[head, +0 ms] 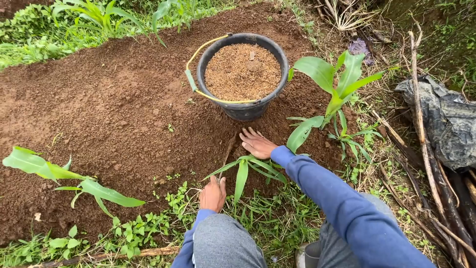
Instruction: The person kneels in a garden and uses a wooden stick to dig holes in the soil. They take seedlings from a black bucket filled with soil and plant them one by one, patting the soil around the base of each plant.
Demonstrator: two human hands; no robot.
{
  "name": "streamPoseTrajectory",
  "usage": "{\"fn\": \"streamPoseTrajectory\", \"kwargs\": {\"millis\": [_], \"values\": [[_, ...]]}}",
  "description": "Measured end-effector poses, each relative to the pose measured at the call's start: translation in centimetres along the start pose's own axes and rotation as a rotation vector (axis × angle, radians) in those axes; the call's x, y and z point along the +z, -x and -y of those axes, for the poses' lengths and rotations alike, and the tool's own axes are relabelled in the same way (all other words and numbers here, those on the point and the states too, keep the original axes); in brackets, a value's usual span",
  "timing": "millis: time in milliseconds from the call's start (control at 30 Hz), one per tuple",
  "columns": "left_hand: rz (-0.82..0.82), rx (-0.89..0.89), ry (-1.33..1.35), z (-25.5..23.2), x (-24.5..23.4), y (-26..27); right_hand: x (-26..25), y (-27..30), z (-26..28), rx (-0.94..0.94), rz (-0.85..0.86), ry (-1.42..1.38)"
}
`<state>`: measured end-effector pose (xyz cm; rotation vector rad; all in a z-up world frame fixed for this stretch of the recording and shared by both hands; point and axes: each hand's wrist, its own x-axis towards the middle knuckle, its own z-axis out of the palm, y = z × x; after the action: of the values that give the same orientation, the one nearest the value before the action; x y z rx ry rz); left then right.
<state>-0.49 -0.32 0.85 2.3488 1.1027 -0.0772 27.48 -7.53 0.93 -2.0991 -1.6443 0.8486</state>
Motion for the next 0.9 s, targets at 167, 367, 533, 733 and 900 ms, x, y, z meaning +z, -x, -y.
{"fn": "streamPoseTrajectory", "kwargs": {"millis": [167, 367, 533, 733, 900], "values": [[-0.025, 0.013, -0.025, 1.1, 0.2, 0.1, -2.7, -0.1, 4.6, 0.118, 0.047, 0.028], [0.002, 0.010, -0.059, 2.1, 0.4, -0.3, 0.5, -2.5, 1.4, 0.082, 0.099, 0.226], [0.000, -0.022, -0.038, 1.4, 0.2, -0.1, 0.1, -2.3, 0.8, 0.031, 0.048, 0.292], [-0.045, -0.061, 0.052, 2.4, 0.8, -0.4, -5.2, 2.8, 1.0, 0.121, -0.202, -0.474], [-0.129, -0.060, 0.047, 2.3, 1.6, -1.2, -4.8, 6.3, -1.8, 0.276, -0.431, -0.251]]}}
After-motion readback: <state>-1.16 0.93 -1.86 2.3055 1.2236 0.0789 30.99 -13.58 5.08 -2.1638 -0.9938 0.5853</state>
